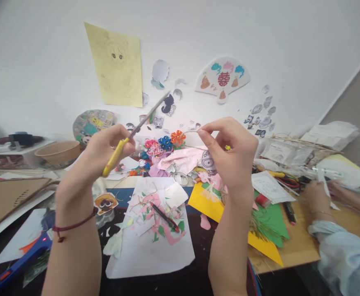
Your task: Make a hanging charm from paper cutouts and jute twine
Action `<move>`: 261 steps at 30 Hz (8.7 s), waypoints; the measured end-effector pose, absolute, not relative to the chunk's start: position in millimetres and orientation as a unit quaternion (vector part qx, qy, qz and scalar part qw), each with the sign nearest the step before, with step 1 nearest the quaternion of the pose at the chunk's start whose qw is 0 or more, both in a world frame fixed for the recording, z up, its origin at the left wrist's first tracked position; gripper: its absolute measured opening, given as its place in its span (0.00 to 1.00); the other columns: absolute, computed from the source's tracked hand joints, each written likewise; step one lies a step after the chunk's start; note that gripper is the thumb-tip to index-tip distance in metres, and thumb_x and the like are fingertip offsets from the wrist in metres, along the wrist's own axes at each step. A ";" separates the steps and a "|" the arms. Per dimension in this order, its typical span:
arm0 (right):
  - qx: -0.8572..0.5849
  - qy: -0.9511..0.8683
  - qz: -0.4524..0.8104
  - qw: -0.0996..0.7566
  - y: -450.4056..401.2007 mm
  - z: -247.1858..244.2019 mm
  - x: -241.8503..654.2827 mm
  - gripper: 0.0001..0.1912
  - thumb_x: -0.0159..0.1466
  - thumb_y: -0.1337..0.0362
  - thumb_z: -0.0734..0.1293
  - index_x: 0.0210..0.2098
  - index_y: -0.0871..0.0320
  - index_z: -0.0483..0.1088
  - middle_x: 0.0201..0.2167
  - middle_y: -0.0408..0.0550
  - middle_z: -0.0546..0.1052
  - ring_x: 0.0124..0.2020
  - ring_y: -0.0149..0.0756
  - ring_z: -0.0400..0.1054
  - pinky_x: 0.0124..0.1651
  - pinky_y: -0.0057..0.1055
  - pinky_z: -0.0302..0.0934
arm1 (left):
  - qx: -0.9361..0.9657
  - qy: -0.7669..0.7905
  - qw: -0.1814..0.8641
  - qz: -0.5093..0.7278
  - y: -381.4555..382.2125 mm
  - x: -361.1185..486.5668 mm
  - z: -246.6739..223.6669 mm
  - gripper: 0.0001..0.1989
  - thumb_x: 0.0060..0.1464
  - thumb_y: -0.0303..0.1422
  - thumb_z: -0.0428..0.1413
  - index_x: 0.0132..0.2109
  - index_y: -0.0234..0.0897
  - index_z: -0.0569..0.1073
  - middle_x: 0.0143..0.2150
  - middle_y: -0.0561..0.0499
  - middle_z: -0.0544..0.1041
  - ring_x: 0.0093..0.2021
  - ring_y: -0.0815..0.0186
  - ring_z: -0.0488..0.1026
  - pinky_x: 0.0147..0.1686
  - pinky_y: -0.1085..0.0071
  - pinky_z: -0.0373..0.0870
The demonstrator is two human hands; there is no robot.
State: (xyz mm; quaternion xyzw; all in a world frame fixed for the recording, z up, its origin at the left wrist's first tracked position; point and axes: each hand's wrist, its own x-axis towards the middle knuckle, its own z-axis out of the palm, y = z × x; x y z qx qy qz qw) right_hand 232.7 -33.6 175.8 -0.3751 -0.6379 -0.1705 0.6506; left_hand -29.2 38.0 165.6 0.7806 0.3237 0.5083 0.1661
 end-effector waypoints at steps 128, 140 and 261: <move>-0.386 -0.643 -0.140 0.646 -50.6 175.0 193.0 0.04 0.62 0.66 0.70 0.30 0.55 0.77 0.22 0.40 0.75 0.23 0.28 0.64 0.27 0.30 0.56 | 0.715 0.173 0.187 0.651 4.0 2.2 173.1 0.19 0.57 0.49 0.58 0.42 0.42 0.60 0.40 0.50 0.69 0.33 0.69 0.68 0.30 0.70 0.67; -0.393 -0.642 -0.195 0.629 -61.4 177.4 205.6 0.06 0.61 0.70 0.70 0.28 0.54 0.76 0.20 0.36 0.70 0.21 0.23 0.59 0.24 0.26 0.53 | 0.815 0.341 -0.031 0.468 3.4 -39.5 181.2 0.25 0.49 0.53 0.61 0.44 0.40 0.67 0.40 0.50 0.76 0.30 0.68 0.67 0.30 0.70 0.62; -0.427 -0.737 0.361 0.380 6.2 39.7 187.7 0.17 0.64 0.54 0.68 0.22 0.55 0.73 0.18 0.41 0.69 0.18 0.26 0.55 0.20 0.29 0.46 | 0.821 0.461 0.034 0.336 -10.6 -104.8 9.8 0.19 0.53 0.44 0.64 0.45 0.39 0.68 0.31 0.58 0.71 0.27 0.75 0.65 0.28 0.78 0.60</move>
